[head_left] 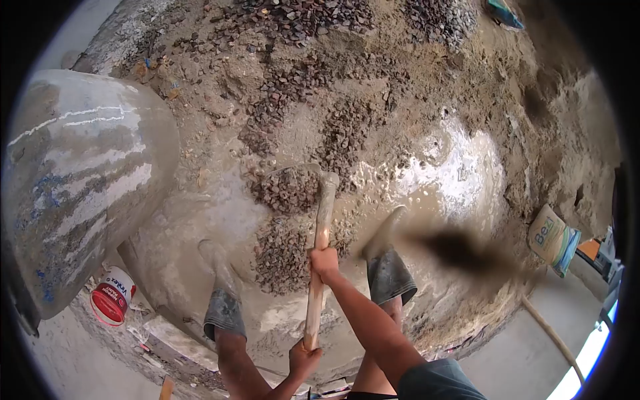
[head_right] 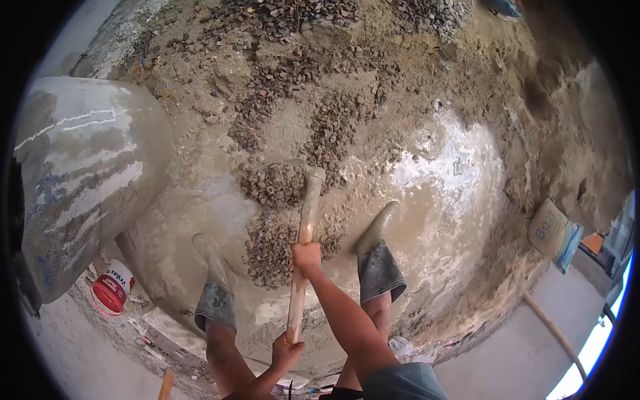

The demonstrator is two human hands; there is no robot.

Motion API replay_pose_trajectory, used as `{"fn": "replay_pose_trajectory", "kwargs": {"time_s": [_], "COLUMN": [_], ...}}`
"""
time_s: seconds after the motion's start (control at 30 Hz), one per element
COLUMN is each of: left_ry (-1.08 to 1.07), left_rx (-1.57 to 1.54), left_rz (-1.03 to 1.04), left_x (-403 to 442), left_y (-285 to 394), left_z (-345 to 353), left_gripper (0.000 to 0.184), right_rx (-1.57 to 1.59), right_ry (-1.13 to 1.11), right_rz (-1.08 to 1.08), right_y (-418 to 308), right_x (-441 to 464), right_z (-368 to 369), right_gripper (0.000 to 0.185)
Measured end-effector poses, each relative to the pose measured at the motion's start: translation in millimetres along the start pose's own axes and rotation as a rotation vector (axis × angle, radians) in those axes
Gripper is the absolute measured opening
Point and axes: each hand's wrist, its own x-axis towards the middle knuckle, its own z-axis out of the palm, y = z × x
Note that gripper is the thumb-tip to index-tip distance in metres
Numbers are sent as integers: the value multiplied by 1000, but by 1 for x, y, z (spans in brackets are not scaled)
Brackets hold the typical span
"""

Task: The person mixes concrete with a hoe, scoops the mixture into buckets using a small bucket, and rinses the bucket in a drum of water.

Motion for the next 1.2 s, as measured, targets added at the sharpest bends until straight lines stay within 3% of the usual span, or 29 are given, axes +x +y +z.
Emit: {"fn": "replay_pose_trajectory", "kwargs": {"time_s": [0.03, 0.07, 0.1, 0.13, 0.2, 0.23, 0.27, 0.33, 0.5, 0.57, 0.67, 0.8, 0.93, 1.0, 1.07, 1.2], "left_ry": [-13, -96, -199, -219, 2, -61, -125, -63, 254, 381, 378, 256, 178, 35, 56, -196], "left_rx": [10, 28, -90, -100, 204, 160, 118, 198, 552, 688, 594, 179, -170, -425, -374, -488], "left_rz": [-74, -179, -293, -249, 391, 242, 92, 261, 531, 694, 609, 497, 250, 26, 76, -342], "left_x": [-22, -36, -56, -66, -79, -75, -66, -4, 179, 198, 195, 162, 104, 64, 35, -56], "left_y": [-11, -36, -22, -48, -68, -62, -18, -6, 198, 270, 283, 174, 103, 77, 18, 21], "left_z": [9, 20, 21, 38, 54, 53, 36, 22, -77, -116, -147, -121, -48, -10, 35, 53], "left_gripper": [23, 24, 26, 24, 24, 28, 33, 39, 30, 30, 29, 24, 17, 15, 15, 18], "right_rx": [-7, -58, -28, -1, 102, 225, 350, 448, 841, 940, 814, 385, 74, -114, -216, -259], "right_ry": [40, -64, -77, -95, -102, -102, -99, -82, -43, -133, -141, -34, -74, -73, -111, -147], "right_rz": [-4, 102, 116, 117, 81, 72, 64, -92, -438, -448, -333, -289, -211, -209, -176, 121], "right_y": [38, 43, 68, 90, 96, 91, 68, 19, -182, -247, -288, -231, -169, -124, -64, 32], "right_x": [-9, -37, -50, -57, -76, -80, -82, -51, 63, 107, 100, 74, 36, 21, 7, -40], "right_z": [3, -11, -18, -22, -41, -53, -63, -73, -57, -45, -9, 50, 67, 56, 41, -3], "right_gripper": [22, 25, 26, 28, 19, 17, 15, 11, 8, 8, 12, 14, 16, 18, 21, 20]}}
